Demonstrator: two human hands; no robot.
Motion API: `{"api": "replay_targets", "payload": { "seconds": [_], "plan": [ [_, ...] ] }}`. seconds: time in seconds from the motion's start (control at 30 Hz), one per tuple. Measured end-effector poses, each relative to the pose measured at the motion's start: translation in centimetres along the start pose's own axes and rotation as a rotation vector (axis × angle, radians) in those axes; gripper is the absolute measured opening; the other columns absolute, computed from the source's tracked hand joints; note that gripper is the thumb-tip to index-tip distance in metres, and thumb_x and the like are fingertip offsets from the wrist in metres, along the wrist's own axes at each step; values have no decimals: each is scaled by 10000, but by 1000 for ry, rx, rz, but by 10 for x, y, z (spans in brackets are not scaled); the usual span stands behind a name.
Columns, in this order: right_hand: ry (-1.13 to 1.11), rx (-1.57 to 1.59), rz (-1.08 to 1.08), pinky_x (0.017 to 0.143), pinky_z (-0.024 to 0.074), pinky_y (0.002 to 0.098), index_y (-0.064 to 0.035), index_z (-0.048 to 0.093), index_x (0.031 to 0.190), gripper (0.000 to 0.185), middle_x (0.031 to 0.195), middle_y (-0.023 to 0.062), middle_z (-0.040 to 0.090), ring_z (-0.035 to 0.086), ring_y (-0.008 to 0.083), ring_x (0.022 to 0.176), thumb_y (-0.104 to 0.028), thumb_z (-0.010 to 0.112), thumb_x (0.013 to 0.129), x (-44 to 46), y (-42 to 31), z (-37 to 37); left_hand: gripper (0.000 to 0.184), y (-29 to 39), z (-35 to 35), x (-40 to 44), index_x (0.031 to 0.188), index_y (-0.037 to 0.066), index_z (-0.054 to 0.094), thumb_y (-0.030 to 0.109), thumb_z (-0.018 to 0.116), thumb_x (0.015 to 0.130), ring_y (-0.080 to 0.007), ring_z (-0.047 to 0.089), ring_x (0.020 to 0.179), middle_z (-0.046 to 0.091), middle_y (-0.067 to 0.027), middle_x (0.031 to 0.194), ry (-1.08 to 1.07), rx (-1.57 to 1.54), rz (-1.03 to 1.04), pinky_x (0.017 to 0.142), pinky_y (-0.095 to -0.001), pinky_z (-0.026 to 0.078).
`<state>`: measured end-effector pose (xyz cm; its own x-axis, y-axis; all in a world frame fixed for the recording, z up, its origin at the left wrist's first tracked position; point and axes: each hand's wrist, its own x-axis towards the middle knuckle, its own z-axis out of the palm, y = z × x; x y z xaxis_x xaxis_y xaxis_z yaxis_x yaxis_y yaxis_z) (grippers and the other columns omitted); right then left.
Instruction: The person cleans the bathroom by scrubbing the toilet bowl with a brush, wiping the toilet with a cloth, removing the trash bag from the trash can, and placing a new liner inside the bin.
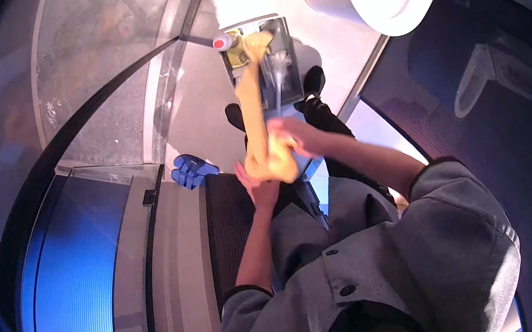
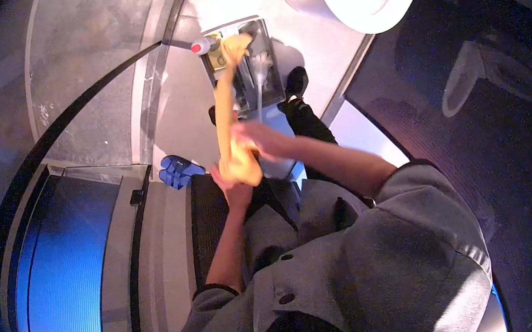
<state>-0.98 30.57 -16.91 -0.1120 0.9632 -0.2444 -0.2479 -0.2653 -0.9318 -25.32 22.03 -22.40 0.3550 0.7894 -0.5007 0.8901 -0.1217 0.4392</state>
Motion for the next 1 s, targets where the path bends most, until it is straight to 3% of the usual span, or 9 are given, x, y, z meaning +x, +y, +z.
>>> {"api": "replay_targets", "payload": {
  "seconds": [0.13, 0.23, 0.33, 0.4, 0.47, 0.53, 0.7, 0.8, 1.0],
  "plan": [
    [-150, 1533, 438, 466, 389, 286, -72, 416, 745, 171, 492, 65, 414, 453, 166, 451, -231, 450, 798, -66, -132, 10, 690, 96, -91, 73, 1284, 26, 314, 242, 657, 726, -398, 198, 1266, 157, -217, 1385, 173, -298, 194, 1029, -452, 221],
    [2, 1518, 99, 452, 391, 289, -71, 406, 787, 174, 464, 40, 394, 439, 167, 430, -241, 438, 808, -120, -124, -21, 337, 125, -107, 101, 989, -8, 565, 264, 582, 792, -328, 403, 1151, 474, -161, 1191, -2, -590, 567, 973, -406, 302],
    [206, 1542, -75, 643, 469, 346, -86, 473, 894, 247, 581, 31, 475, 542, 183, 599, -330, 479, 854, -130, -140, -58, 346, 120, -84, 97, 1056, 60, 525, 341, 479, 861, -219, 505, 1058, 565, -102, 1073, -614, -1982, -419, 898, -336, 397],
    [641, 1143, 65, 697, 481, 365, -80, 483, 900, 205, 693, 24, 528, 565, 178, 675, -283, 480, 871, -154, -60, -97, 439, 205, -154, 77, 1177, 65, 464, 382, 456, 874, -217, 498, 1077, 537, -102, 1136, -399, -912, -82, 894, -347, 422],
    [692, 997, 264, 621, 453, 269, -74, 521, 919, 210, 845, 20, 556, 549, 119, 742, -274, 461, 887, -133, -61, -103, 462, 237, -167, 51, 1249, 61, 411, 344, 453, 886, -218, 487, 1099, 495, -104, 1192, -489, -1994, -379, 925, -352, 416],
    [642, 941, 558, 862, 424, 411, -132, 444, 1189, 400, 1113, 92, 513, 527, 222, 995, -400, 437, 893, -115, -40, -117, 511, 269, -158, 46, 1305, 102, 331, 328, 477, 870, -267, 446, 1164, 406, -114, 1294, -473, -1585, -26, 939, -467, 400],
    [96, 1451, 183, 1025, 293, 362, -78, 271, 1333, 721, 1327, 109, 348, 387, 242, 1209, -552, 469, 827, -89, -117, -155, 536, 370, -174, 63, 1324, 101, 296, 332, 475, 874, -271, 436, 1168, 384, -110, 1311, -521, -1732, -246, 961, -443, 383],
    [194, 819, -333, 1040, 280, 357, -51, 180, 1376, 641, 1346, 108, 339, 350, 214, 1239, -383, 445, 896, -103, -141, -197, 545, 408, -167, 79, 1326, 99, 289, 341, 473, 873, -278, 431, 1170, 383, -118, 1311, -477, -1618, -184, 970, -444, 372],
    [78, 1344, 121, 1009, 327, 336, -55, 275, 1344, 616, 1326, 85, 370, 408, 199, 1195, -334, 540, 863, -115, -149, -232, 673, 452, -148, 137, 1336, 53, 242, 263, 587, 798, -350, 300, 1244, 284, -217, 1343, -130, -508, 363, 1026, -430, 248]
  ]
}}
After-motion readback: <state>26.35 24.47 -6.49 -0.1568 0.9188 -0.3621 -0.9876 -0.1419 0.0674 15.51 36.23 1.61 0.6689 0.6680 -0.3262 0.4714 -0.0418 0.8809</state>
